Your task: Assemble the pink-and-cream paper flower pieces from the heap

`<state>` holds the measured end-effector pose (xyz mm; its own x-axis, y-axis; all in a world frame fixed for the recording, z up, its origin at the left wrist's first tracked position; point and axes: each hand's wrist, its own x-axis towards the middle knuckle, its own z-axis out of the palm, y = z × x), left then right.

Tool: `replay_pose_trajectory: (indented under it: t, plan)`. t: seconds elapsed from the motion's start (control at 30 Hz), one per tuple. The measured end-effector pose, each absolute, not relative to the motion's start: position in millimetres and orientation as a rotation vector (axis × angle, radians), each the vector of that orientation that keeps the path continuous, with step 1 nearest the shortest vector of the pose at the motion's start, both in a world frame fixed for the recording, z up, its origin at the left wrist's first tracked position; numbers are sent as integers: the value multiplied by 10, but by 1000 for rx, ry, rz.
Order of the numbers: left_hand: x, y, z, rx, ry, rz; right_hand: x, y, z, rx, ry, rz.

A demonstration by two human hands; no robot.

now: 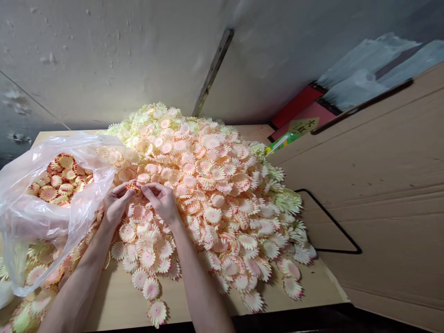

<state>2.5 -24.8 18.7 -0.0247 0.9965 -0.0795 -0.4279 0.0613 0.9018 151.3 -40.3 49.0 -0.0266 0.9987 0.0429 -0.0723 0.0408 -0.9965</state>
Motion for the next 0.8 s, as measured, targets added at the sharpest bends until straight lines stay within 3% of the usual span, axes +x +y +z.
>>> replay_pose_trajectory:
  t: [0.8]
  plan:
    - [13,-264,184,921,874,1274,1553,-384,499,-1084,-1123,1260]
